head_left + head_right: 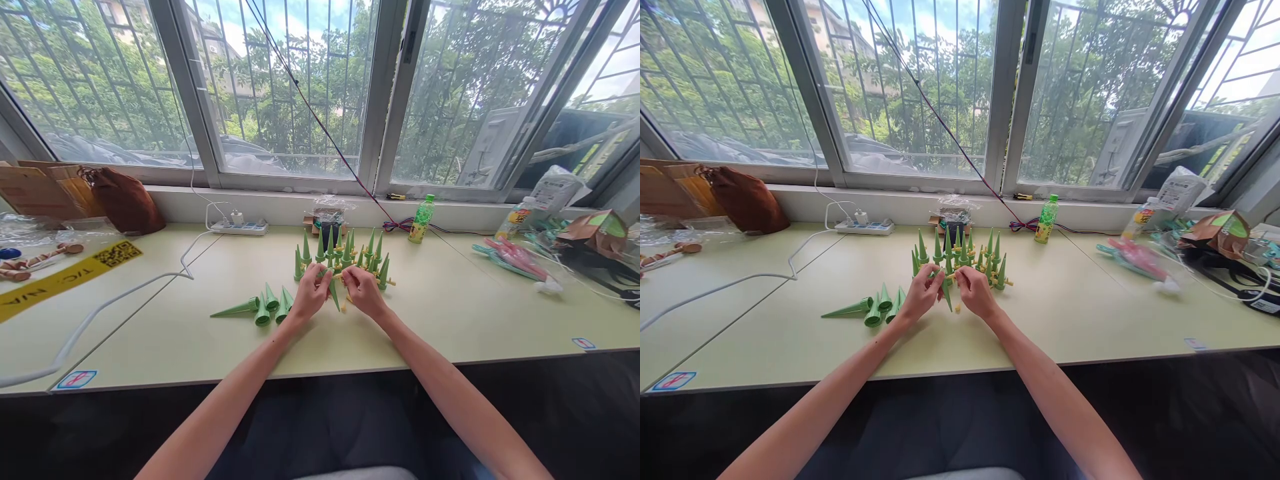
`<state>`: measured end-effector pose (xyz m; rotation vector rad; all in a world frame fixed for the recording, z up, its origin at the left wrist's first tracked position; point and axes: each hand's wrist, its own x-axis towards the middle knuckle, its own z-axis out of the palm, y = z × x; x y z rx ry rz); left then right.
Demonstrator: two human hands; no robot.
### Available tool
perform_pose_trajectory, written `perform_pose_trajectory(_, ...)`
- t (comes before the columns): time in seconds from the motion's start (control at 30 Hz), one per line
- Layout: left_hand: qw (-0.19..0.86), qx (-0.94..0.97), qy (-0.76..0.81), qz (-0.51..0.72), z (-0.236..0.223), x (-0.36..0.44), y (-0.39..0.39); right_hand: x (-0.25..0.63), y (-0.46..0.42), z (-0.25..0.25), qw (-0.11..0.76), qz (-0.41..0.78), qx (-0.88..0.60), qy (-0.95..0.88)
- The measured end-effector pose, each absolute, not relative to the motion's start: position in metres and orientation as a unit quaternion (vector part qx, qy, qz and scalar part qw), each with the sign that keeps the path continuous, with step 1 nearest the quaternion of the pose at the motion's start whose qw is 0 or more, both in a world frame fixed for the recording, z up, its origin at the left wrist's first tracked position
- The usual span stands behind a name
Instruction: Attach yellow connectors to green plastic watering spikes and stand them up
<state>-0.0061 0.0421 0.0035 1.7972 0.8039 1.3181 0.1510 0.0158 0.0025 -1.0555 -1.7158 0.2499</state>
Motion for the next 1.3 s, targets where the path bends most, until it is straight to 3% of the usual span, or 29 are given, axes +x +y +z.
perform_pose_trajectory(0.7, 0.329, 0.735, 0.321, 0.498, 0.0028, -0.0075, 0.0405, 0.1524, 0.0193, -0.0029, 0.481, 0.098, -0.461, -0.739)
perform_pose_trajectory(1.3, 0.383, 0.700, 0.321, 0.509, 0.0024, -0.0050, 0.0423, 0.1503, 0.0138, 0.0041, 0.501, 0.148, -0.440, -0.731)
